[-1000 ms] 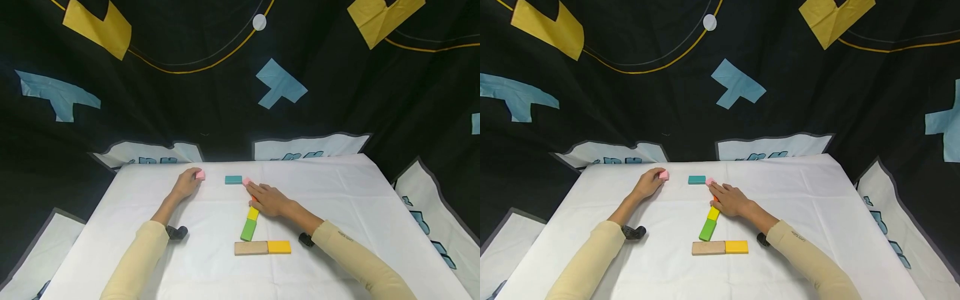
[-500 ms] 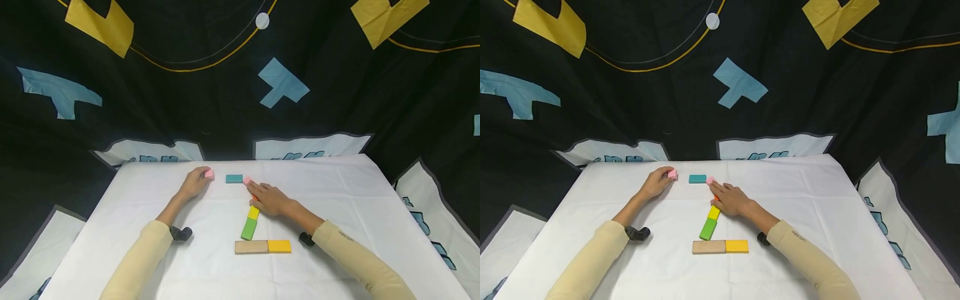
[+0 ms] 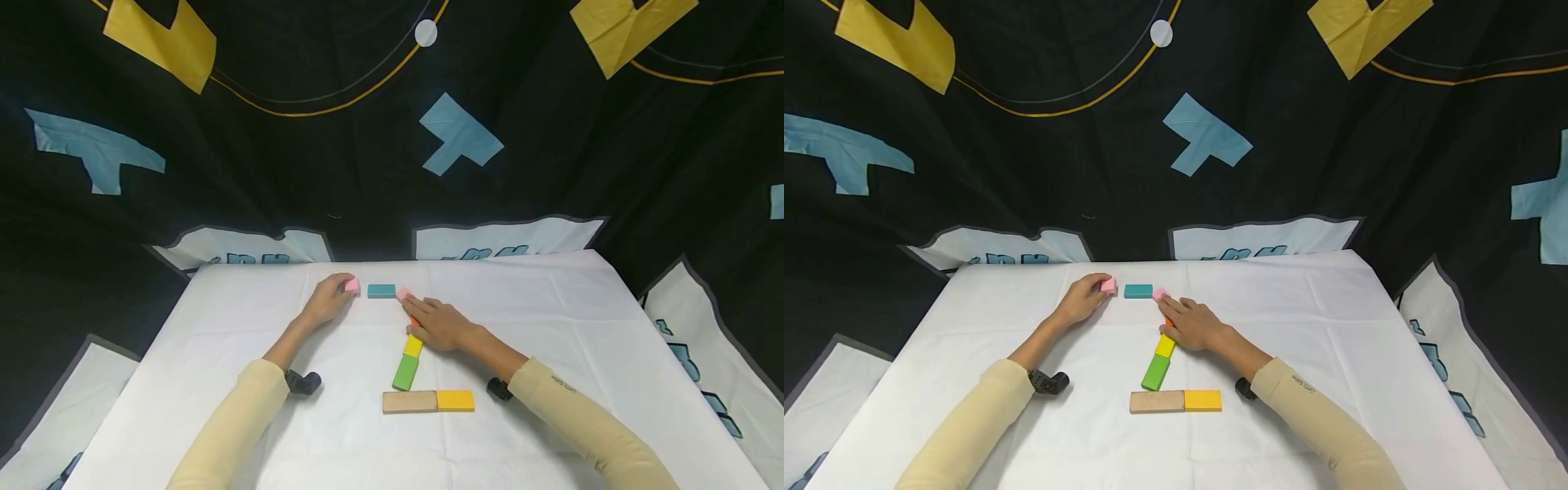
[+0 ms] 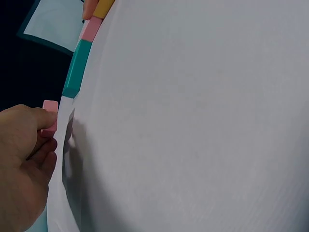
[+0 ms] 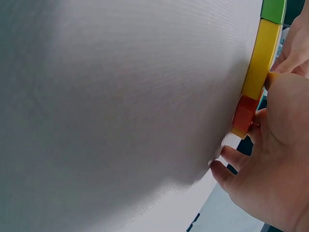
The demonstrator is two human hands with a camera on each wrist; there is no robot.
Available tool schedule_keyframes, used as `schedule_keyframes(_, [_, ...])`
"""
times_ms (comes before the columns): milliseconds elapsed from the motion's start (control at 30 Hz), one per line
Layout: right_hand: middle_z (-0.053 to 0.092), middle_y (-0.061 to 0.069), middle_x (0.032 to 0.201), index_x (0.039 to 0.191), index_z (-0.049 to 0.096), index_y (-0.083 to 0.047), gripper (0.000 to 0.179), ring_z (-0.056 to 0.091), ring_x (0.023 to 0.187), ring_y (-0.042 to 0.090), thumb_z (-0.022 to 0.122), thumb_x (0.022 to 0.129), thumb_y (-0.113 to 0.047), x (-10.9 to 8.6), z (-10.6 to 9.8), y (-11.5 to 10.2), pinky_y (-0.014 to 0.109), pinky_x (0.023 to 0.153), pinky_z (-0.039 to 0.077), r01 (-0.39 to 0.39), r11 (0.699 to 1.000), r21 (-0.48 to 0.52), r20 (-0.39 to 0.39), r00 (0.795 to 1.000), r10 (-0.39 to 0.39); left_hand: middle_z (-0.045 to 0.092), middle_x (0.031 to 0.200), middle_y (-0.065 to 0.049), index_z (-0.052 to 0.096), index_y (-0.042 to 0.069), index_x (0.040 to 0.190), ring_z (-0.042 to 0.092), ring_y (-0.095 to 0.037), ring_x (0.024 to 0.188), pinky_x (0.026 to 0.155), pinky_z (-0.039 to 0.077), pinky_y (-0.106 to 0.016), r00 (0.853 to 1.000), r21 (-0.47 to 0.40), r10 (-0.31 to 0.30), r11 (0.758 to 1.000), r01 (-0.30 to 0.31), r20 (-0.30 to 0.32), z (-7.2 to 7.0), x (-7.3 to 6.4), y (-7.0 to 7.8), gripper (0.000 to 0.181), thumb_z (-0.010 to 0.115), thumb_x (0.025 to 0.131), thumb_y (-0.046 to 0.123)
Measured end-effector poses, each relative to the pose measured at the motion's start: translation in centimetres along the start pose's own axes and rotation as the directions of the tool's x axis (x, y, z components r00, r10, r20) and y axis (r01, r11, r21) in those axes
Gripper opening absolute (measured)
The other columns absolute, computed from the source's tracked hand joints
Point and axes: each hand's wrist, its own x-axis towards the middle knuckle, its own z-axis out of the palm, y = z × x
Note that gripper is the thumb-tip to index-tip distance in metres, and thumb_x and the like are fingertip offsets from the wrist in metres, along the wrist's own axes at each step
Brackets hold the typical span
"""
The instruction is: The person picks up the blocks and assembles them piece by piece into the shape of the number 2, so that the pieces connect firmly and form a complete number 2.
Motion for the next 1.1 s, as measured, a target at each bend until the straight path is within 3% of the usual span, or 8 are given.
schedule_keyframes(533, [0.016, 0.003, 0.166, 0.161, 0.018, -0.016, 0.067, 0.030, 0.144, 0.037, 0.041, 0.106, -0.045, 0.1, 0.1, -0.4, 0.053, 0.112, 0.034, 0.003, 1.000, -0.003, 0.003, 1.000, -0.003, 0.051, 0.141, -0.026, 0.053, -0.006, 0.137, 0.042, -0.040, 0.136, 0.114, 0.032, -0.049, 0.999, 0.014, -0.002, 1.000, 0.002, 0.040, 1.1, -0.4, 0.2, 0.040, 0.059, 0.098, 0.006])
schedule_keyframes(867, [0.018, 0.007, 0.165, 0.160, 0.021, -0.013, 0.066, 0.030, 0.143, 0.040, 0.044, 0.106, -0.041, -0.2, 0.2, -0.1, 0.057, 0.111, 0.034, 0.011, 1.000, 0.026, -0.022, 1.000, -0.010, 0.053, 0.140, -0.025, 0.055, -0.006, 0.135, 0.044, -0.039, 0.135, 0.113, 0.034, -0.047, 0.999, 0.030, 0.014, 0.999, -0.016, 0.043, 1.5, 0.2, 0.6, 0.039, 0.060, 0.098, 0.006])
schedule_keyframes(1100, [0.016, 0.005, 0.165, 0.161, 0.018, -0.016, 0.067, 0.030, 0.144, 0.039, 0.042, 0.106, -0.044, -0.1, -0.2, -0.2, 0.056, 0.111, 0.034, 0.005, 1.000, 0.004, 0.006, 1.000, -0.005, 0.055, 0.136, -0.026, 0.057, -0.006, 0.133, 0.046, -0.039, 0.133, 0.113, 0.035, -0.047, 0.999, 0.047, 0.018, 0.999, -0.019, 0.029, 1.5, 0.2, 0.5, 0.039, 0.062, 0.096, 0.005])
